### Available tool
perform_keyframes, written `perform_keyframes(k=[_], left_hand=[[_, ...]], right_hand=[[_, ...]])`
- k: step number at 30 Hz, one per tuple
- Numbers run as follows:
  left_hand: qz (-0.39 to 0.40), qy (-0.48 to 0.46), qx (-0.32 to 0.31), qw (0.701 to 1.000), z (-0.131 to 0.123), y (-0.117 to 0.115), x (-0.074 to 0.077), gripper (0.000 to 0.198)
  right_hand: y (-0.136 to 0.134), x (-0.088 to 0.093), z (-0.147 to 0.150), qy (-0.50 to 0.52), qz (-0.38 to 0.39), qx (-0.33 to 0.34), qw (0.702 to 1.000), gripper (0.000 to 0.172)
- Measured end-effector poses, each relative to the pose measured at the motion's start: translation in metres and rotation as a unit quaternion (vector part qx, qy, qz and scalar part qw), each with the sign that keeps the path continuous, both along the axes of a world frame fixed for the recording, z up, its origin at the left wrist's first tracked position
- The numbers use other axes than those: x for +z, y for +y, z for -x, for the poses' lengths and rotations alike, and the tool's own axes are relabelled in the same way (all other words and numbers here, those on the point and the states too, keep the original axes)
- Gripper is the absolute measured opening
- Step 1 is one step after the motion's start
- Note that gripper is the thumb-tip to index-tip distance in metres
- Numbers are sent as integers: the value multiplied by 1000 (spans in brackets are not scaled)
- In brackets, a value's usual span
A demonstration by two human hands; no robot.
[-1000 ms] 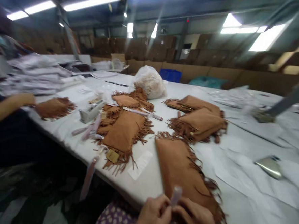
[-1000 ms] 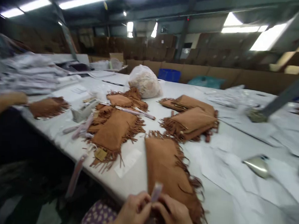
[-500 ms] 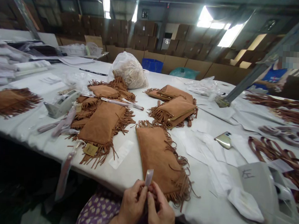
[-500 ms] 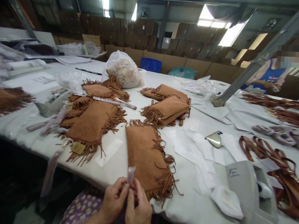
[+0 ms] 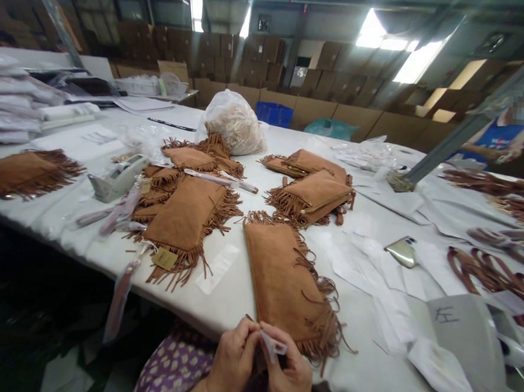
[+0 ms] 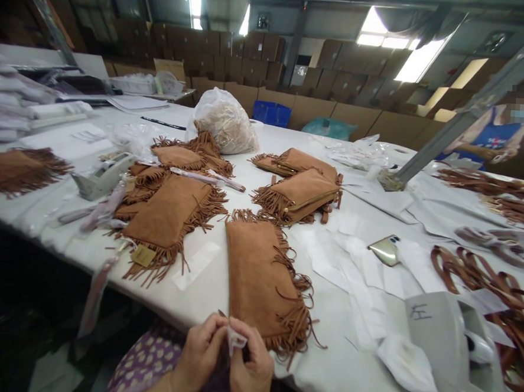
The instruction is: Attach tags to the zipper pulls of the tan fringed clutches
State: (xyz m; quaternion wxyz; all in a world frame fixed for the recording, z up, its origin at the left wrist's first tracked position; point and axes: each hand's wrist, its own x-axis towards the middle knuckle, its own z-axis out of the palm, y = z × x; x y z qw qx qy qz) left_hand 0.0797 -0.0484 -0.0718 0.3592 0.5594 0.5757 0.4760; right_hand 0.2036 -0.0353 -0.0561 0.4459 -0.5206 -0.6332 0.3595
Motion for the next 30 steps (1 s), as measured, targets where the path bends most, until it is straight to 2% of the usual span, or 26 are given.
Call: perform_keyframes(k=[4, 5, 7, 9, 13, 18, 26, 30], left_hand=[[59, -50, 2, 997, 4, 4, 8, 15], [59, -52, 0, 997, 5, 5, 11, 19], [32, -40, -21, 998, 6, 8, 15, 25], [-14, -16, -34, 999, 6, 10, 16, 20], [-93, 24, 16, 995, 1, 10, 5, 23], [-174, 48, 28, 983, 0, 9, -11, 22], [-226, 104, 39, 968, 1, 12, -8, 20], [-280, 142, 35, 949, 2, 10, -16, 26]], right_hand=[[2, 0, 0, 64, 15, 23, 998, 16], [2, 1, 0, 78, 19, 33, 996, 16], [4, 3, -1, 84, 28, 43, 995, 15], [6, 5, -1, 62, 24, 30, 997, 15], [7, 4, 2, 9, -6, -14, 1000, 18], [5, 4, 6, -8, 0, -37, 999, 21], [5, 11, 11, -1, -5, -48, 999, 24], [6, 5, 11, 10, 12, -62, 998, 27]])
